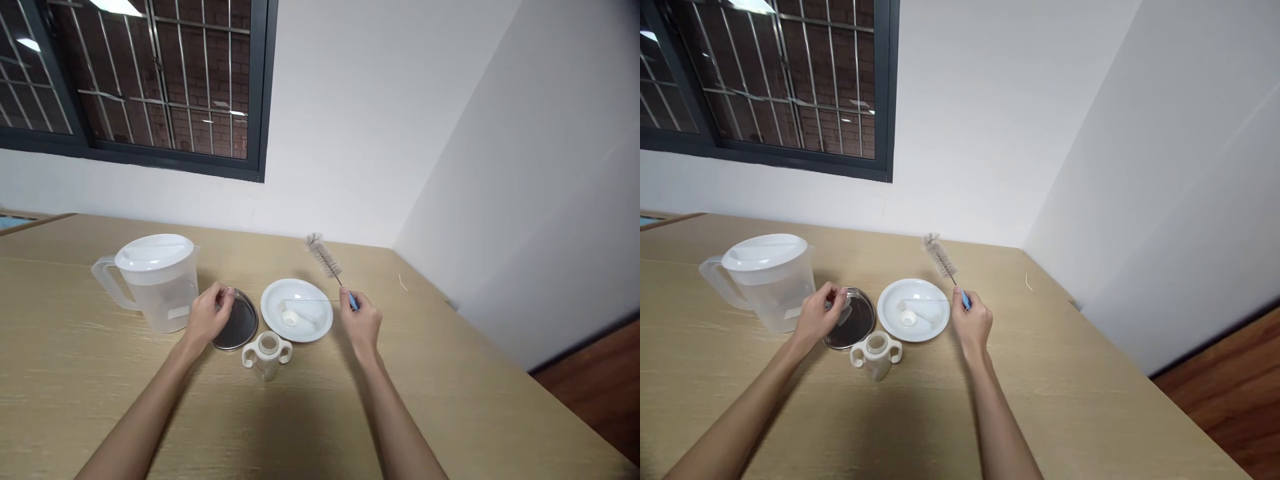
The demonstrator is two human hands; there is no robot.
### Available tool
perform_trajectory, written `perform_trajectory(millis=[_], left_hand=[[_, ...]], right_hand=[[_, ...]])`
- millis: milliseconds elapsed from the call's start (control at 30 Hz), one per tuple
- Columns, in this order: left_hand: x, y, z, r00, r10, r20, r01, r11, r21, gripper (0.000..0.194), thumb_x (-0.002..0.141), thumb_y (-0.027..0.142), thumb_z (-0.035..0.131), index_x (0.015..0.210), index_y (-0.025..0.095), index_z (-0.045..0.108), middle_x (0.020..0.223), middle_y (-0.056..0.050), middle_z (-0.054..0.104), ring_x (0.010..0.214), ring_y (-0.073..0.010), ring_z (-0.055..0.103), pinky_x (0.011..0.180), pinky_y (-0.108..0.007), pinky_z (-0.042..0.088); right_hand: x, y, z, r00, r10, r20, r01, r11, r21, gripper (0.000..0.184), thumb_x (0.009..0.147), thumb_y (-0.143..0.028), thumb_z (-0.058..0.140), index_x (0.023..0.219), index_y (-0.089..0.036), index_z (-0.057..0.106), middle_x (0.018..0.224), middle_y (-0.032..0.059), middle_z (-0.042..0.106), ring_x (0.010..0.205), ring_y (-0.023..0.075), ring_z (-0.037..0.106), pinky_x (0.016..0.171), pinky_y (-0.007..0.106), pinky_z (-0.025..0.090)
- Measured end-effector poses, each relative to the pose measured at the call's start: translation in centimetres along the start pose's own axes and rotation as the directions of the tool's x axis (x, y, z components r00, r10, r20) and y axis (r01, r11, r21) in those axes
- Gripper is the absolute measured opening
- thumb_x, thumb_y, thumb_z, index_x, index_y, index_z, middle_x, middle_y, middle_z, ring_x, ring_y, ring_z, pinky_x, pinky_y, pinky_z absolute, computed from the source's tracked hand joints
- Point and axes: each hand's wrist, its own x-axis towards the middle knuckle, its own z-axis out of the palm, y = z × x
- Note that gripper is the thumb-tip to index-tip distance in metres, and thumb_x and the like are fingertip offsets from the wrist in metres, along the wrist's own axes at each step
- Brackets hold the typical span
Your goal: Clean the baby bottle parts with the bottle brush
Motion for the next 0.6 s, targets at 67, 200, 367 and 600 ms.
perform_trajectory(millis=[67, 200, 367, 600], left_hand=[[0.05, 0.08, 0.01, 1.0, -0.021, 0.013, 0.021, 1.0, -0.014, 0.026, 0.093, 0.042, 0.047, 0.079, 0.021, 0.053, 0.071, 0.001, 0.062, 0.067, -0.0153, 0.057, 0.067, -0.026, 0.04], [0.1, 0.05, 0.18, 0.999, -0.035, 0.036, 0.037, 0.999, -0.038, 0.024, 0.093, 0.042, 0.047, 0.085, 0.021, 0.055, 0.077, 0.0, 0.065, 0.071, -0.0166, 0.06, 0.069, -0.027, 0.041], [0.0, -0.18, 0.37, 0.998, -0.014, 0.058, 0.016, 1.0, -0.027, 0.025, 0.094, 0.043, 0.046, 0.084, 0.021, 0.055, 0.076, 0.0, 0.064, 0.07, -0.0166, 0.059, 0.069, -0.027, 0.041], [-0.02, -0.23, 0.5, 0.999, 0.02, 0.045, -0.02, 1.0, 0.016, 0.033, 0.094, 0.041, 0.045, 0.069, 0.021, 0.049, 0.065, 0.001, 0.057, 0.064, -0.0152, 0.054, 0.066, -0.027, 0.037]], right_hand=[[0.01, 0.0, 0.01, 1.0, -0.003, -0.001, 0.003, 1.0, -0.003, 0.046, 0.089, -0.057, 0.051, 0.08, -0.017, 0.071, 0.07, 0.0054, 0.069, 0.06, 0.0167, 0.057, 0.062, 0.026, 0.036], [0.04, 0.01, 0.06, 1.0, 0.0, -0.007, 0.0, 1.0, -0.016, 0.046, 0.088, -0.057, 0.051, 0.08, -0.017, 0.071, 0.07, 0.0058, 0.069, 0.06, 0.0166, 0.058, 0.061, 0.026, 0.036], [0.02, 0.03, 0.08, 1.0, -0.006, -0.011, 0.006, 1.0, -0.013, 0.047, 0.088, -0.057, 0.05, 0.08, -0.017, 0.071, 0.07, 0.0063, 0.07, 0.061, 0.0174, 0.059, 0.062, 0.026, 0.036], [0.01, -0.08, -0.05, 1.0, 0.004, -0.003, -0.004, 1.0, -0.008, 0.047, 0.088, -0.057, 0.05, 0.08, -0.017, 0.071, 0.071, 0.0075, 0.071, 0.063, 0.0187, 0.06, 0.063, 0.027, 0.037]])
